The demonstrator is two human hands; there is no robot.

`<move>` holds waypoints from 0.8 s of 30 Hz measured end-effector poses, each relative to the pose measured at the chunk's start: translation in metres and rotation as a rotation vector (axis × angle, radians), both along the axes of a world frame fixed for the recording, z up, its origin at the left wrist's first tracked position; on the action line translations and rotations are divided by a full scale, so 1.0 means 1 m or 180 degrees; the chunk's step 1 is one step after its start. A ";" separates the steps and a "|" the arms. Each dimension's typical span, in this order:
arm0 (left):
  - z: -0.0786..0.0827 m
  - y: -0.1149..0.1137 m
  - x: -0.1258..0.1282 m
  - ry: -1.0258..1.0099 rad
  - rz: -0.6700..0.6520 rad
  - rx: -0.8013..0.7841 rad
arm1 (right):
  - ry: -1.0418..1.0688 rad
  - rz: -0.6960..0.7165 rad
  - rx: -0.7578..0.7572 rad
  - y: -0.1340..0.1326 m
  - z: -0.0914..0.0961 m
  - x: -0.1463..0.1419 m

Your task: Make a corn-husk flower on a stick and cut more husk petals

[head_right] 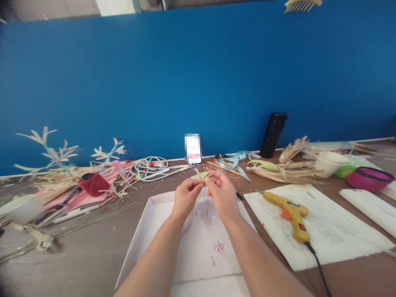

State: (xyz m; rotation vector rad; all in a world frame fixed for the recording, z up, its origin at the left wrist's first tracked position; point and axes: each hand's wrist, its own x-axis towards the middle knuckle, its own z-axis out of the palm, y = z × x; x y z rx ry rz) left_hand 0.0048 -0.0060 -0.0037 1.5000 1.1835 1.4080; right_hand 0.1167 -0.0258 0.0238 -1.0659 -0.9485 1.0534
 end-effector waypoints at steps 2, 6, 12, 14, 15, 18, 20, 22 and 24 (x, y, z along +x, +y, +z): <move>0.000 0.000 0.000 0.0058 0.0017 0.0042 | -0.0083 -0.0035 0.0031 0.000 0.000 0.001; 0.000 -0.001 0.000 0.0195 0.0059 0.0205 | -0.0213 -0.0082 0.0067 0.001 -0.002 0.002; -0.001 -0.002 0.000 0.0396 0.0138 0.0458 | -0.0472 -0.0151 0.0132 0.002 -0.002 0.003; -0.001 -0.002 0.000 0.0430 0.0156 0.0536 | -0.0697 -0.0225 0.0217 0.001 -0.001 0.003; -0.001 -0.001 0.000 0.0433 0.0163 0.0562 | -0.0836 -0.0282 0.0275 0.000 -0.001 0.003; -0.002 -0.001 0.000 0.0422 0.0181 0.0609 | -0.1282 -0.0539 0.0426 -0.002 -0.002 0.005; -0.003 -0.001 0.001 0.0410 0.0190 0.0630 | -0.1458 -0.0652 0.0476 -0.002 -0.002 0.006; -0.002 0.000 0.001 0.0379 0.0193 0.0622 | -0.1428 -0.0647 0.0494 -0.001 -0.003 0.007; -0.002 0.000 0.000 0.0272 0.0202 0.0545 | -0.1289 -0.0558 0.0481 0.000 -0.004 0.007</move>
